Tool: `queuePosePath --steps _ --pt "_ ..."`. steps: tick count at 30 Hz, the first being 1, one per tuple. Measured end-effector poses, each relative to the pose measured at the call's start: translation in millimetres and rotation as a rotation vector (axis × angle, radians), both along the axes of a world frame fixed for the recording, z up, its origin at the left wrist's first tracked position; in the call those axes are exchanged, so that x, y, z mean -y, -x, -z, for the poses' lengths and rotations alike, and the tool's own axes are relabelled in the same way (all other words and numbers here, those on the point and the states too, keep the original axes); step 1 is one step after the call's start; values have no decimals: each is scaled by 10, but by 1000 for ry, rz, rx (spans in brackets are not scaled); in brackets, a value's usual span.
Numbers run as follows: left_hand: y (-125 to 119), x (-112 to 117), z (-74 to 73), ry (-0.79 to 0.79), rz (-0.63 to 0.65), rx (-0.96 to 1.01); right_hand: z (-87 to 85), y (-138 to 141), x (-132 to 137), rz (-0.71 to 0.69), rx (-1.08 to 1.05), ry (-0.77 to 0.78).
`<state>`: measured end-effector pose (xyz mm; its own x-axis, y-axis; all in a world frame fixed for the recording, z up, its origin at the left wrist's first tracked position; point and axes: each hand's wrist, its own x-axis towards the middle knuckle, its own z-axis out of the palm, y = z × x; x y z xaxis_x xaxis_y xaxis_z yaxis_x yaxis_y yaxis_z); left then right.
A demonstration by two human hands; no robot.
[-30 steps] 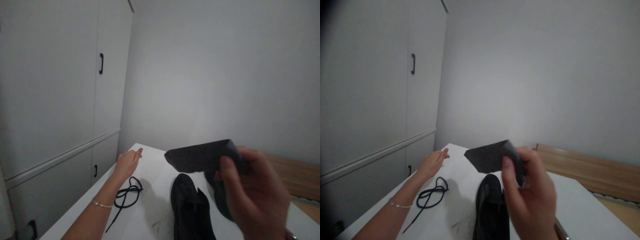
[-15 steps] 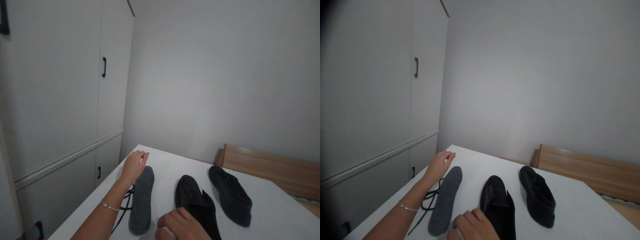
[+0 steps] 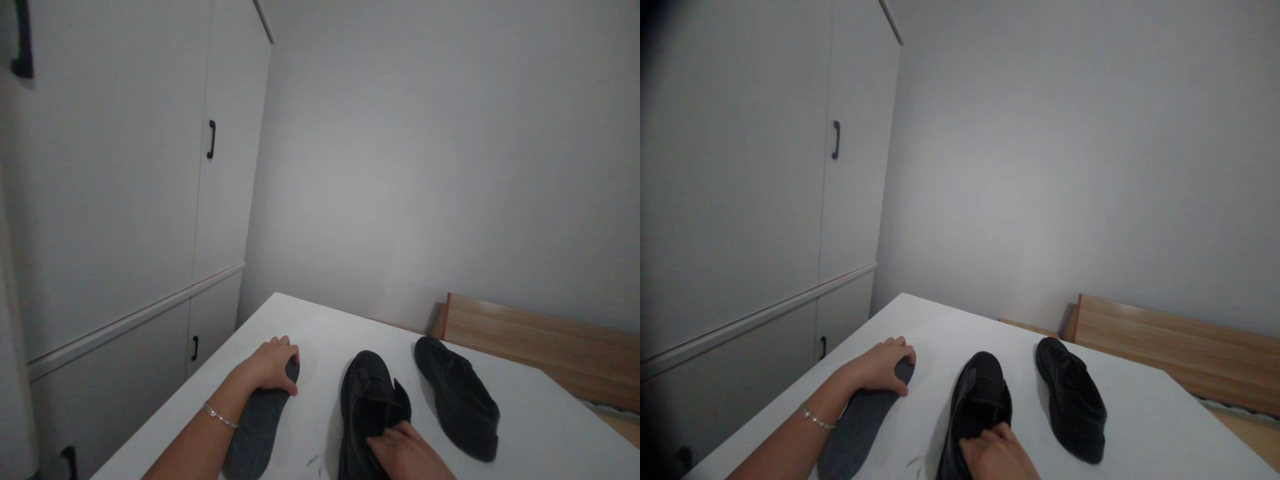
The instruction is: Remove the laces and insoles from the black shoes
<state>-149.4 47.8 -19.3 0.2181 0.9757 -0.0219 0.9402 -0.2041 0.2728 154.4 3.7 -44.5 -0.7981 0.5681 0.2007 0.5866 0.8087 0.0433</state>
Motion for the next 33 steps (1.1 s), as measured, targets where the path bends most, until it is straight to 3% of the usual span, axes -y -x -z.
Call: queuePosePath --steps 3,7,14,18,21,25,29,33 --pt "38 31 -36 12 11 -15 -308 322 -34 176 -161 197" --pt "60 40 -40 -1 -45 -30 -540 756 -374 192 -122 211" --pt "71 36 -28 24 -73 -35 -504 1557 -1017 166 -173 112" --pt "84 35 -13 34 -54 -32 -430 1903 -1098 186 -268 88" --pt "91 39 1 39 -40 -19 -400 1985 -1050 182 -347 88" --pt "85 44 11 51 -44 4 -439 1703 -852 121 -439 45" --pt "58 57 -7 67 -50 25 -507 900 -679 102 -442 -118" --pt "31 91 -37 89 -50 44 -544 -250 -661 443 -353 -385"
